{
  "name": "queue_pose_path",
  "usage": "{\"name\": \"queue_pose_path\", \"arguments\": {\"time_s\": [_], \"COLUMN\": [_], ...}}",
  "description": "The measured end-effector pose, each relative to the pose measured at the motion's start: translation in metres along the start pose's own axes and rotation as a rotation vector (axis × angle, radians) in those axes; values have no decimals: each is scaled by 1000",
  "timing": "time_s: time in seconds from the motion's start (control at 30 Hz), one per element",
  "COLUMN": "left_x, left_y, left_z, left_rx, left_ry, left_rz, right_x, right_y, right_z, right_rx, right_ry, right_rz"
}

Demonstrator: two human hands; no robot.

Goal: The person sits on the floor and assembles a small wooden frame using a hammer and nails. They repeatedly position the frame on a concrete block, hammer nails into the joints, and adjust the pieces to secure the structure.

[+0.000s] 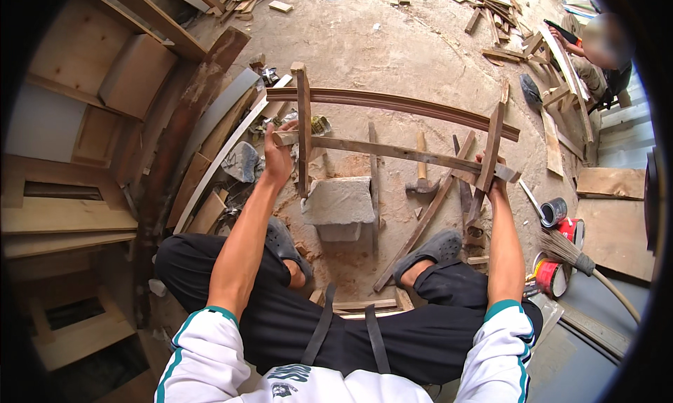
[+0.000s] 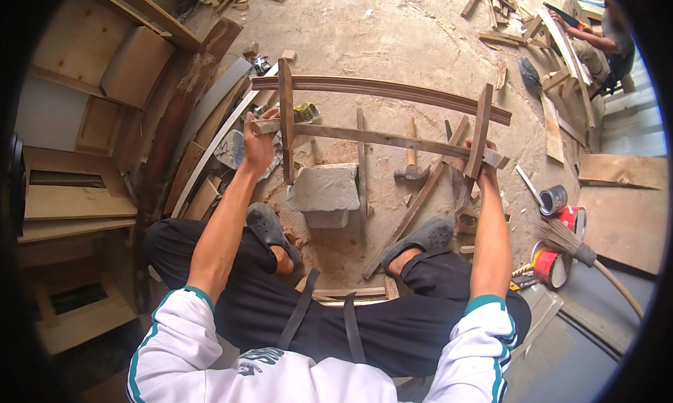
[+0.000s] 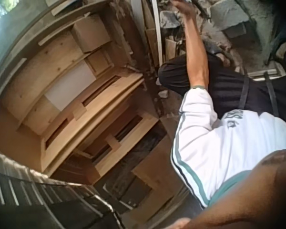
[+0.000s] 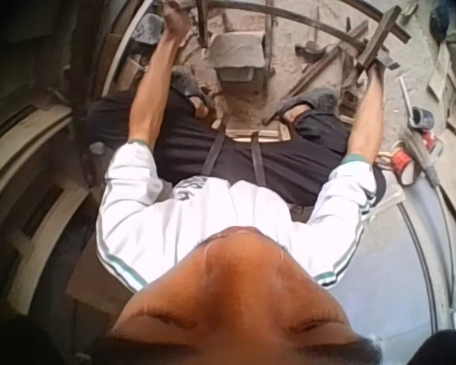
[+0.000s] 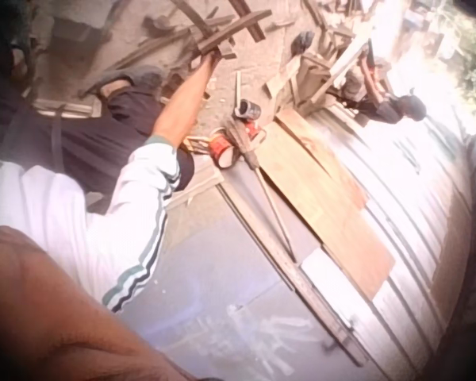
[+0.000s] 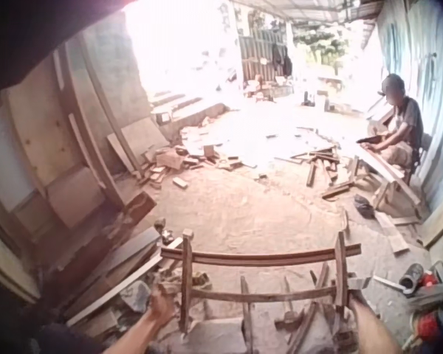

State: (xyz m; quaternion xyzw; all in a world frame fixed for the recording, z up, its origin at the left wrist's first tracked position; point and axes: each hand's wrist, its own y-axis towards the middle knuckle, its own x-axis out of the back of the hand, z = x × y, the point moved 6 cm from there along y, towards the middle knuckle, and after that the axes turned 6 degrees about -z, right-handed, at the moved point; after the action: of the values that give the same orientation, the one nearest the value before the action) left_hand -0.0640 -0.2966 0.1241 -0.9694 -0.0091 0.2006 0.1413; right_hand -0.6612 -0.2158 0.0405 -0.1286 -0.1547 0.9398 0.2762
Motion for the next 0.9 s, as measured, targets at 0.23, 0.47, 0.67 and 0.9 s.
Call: {"name": "queue_pose_path", "arguments": {"time_s": [0.23,0.47,0.67,0.9], "left_x": [1,-9,-3,-24], "left_y": [9,32,49,45], "left_z": [-10,-20,-17,-14], "left_rx": [89,247,228,252], "left_ry": [184,259,314,308], "left_rz": [-74,-71,-135,-86], "right_x": [17,52,-98,-125], "right_y": [6,-70,-157,-66], "right_z": [-5,18,-14,-119], "right_rx": [-24,343,717,1055], "right_ry": [-56,-648,-914,-1758], "right_rz": [-263,-1023,-215,224]}}
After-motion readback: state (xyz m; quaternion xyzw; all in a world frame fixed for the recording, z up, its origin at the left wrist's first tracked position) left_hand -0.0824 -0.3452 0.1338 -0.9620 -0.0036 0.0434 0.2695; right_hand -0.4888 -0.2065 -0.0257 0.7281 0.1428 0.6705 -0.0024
